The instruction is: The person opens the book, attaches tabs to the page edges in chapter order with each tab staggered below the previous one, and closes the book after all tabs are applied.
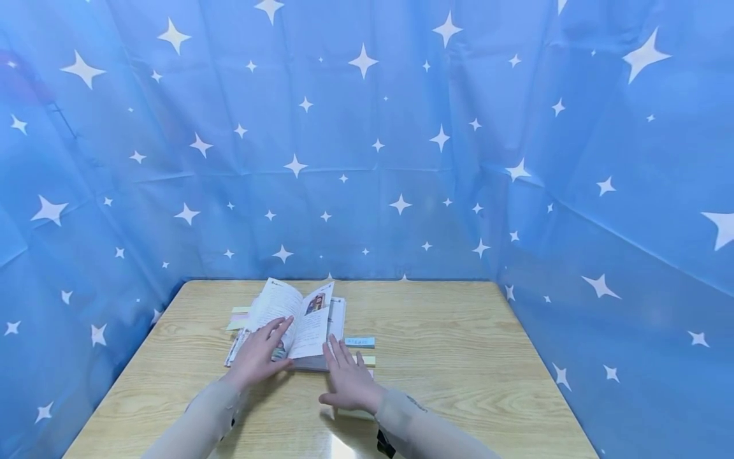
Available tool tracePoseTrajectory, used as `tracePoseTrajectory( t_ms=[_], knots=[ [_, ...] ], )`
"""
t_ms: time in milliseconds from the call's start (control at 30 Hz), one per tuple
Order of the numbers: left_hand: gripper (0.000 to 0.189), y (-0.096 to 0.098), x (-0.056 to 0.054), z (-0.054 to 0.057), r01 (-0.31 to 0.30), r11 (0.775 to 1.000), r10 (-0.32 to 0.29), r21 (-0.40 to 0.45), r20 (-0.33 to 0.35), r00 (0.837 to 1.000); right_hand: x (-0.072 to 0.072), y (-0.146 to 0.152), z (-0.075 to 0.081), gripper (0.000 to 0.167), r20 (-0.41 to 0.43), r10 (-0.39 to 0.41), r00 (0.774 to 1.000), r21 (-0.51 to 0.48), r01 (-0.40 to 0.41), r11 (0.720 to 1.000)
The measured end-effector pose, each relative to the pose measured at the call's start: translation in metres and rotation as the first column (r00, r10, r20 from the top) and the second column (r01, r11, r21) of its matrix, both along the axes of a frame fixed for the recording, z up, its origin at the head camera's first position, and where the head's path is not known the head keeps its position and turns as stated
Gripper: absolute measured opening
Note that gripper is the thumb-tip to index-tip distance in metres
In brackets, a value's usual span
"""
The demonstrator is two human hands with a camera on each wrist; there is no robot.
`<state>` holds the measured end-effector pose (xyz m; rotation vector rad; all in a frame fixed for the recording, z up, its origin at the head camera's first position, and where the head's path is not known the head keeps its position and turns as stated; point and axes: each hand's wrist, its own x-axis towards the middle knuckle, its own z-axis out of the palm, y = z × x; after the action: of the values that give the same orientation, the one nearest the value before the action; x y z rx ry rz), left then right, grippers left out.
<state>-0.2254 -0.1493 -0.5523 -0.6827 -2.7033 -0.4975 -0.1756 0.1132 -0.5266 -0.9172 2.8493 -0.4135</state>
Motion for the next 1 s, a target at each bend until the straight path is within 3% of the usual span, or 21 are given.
tracePoseTrajectory(
  t_ms=[267, 400, 567, 767, 900, 1000],
  knots=[
    [0.089, 0.001, 0.0, 0.005, 0.021, 1.0, -0.021, -0.005, -0.097, 0.995, -0.007, -0.005, -0.002, 0.089, 0.061, 0.001, 0.998, 0.001, -0.001, 1.0],
    [0.091, 0.004, -0.002, 0.009, 0.021, 0.997, -0.035, -0.07, -0.198, 0.98, -0.011, -0.013, -0.002, 0.083, 0.101, 0.021, 0.995, 0.025, -0.024, 0.999],
    [0.089, 0.009, 0.0, 0.019, -0.043, 0.977, -0.018, -0.208, -0.283, 0.959, -0.017, -0.025, -0.004, 0.08, 0.119, 0.034, 0.992, 0.043, -0.039, 0.998],
    [0.104, 0.012, 0.004, 0.022, -0.122, 0.939, 0.036, -0.322, -0.26, 0.965, -0.024, -0.039, -0.004, 0.079, 0.14, 0.032, 0.99, 0.084, -0.044, 0.995],
    [0.114, 0.012, 0.002, 0.018, -0.116, 0.922, 0.038, -0.368, -0.214, 0.976, -0.028, -0.046, -0.007, 0.078, 0.126, 0.042, 0.991, 0.102, -0.055, 0.993],
    [0.104, 0.013, -0.002, 0.016, -0.081, 0.894, 0.001, -0.441, -0.179, 0.984, -0.03, -0.049, -0.008, 0.078, 0.12, 0.039, 0.992, 0.113, -0.053, 0.992]
  ],
)
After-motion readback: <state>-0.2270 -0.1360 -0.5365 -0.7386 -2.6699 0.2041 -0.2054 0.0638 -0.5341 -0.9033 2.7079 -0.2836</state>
